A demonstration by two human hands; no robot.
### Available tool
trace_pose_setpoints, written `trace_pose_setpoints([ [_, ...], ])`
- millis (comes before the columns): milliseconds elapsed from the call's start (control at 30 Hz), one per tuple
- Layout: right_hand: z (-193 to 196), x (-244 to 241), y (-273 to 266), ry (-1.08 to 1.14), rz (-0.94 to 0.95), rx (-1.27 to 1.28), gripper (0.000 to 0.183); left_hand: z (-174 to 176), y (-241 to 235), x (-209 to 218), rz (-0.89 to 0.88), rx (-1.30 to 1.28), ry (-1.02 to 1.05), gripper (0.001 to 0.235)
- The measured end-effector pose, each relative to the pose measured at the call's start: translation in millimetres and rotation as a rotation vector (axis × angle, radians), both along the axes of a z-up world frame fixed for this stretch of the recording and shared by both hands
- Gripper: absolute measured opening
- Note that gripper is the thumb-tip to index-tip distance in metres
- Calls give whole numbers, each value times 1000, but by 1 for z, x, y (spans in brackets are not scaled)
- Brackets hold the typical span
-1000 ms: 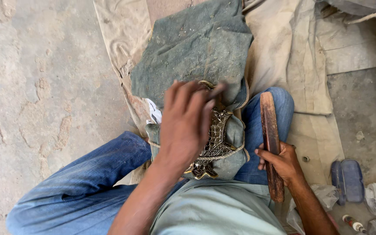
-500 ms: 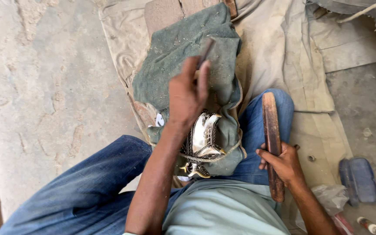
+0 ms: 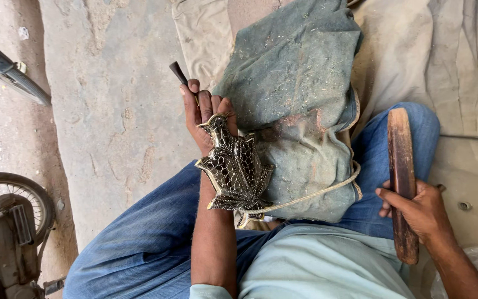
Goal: The person sits on the floor and uses a hammer and chisel to engrave decorative patterns into a silver-colored metal object shaped like a lotus flower. They repeatedly strike the chisel to create textured designs on the petals and base.
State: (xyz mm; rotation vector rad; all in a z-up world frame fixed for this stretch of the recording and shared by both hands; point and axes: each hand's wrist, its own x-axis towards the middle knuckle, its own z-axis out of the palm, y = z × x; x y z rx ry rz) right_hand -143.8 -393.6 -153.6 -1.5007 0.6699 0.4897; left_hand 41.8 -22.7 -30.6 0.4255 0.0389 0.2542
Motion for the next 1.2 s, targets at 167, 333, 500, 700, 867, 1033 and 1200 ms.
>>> trace_pose_setpoints([
  [167, -13, -3, 1, -15, -2, 5, 24, 27, -22, -6, -9, 461, 50, 28],
  [333, -9, -1, 2, -22, -10, -18, 24, 31, -81, 12, 346, 1896, 39, 22],
  [500, -6, -2, 3, -37, -27, -6, 23, 12, -108, 58, 347, 2328, 73, 24],
  [700, -7, -3, 3, -37, -29, -1, 21, 22, -68, 40, -132, 1632, 143, 24],
  [867, -1, 2, 6, 21, -50, -16, 23, 59, -7, -19, 176, 1764, -162, 18],
  [1033, 22, 5, 31, -133, -164, -90, 26, 63, 17, -86, -170, 1783, 211, 23],
  [1200, 85, 9, 66, -527, -137, 33, 31, 37, 11, -119, -87, 1899, 1, 19],
])
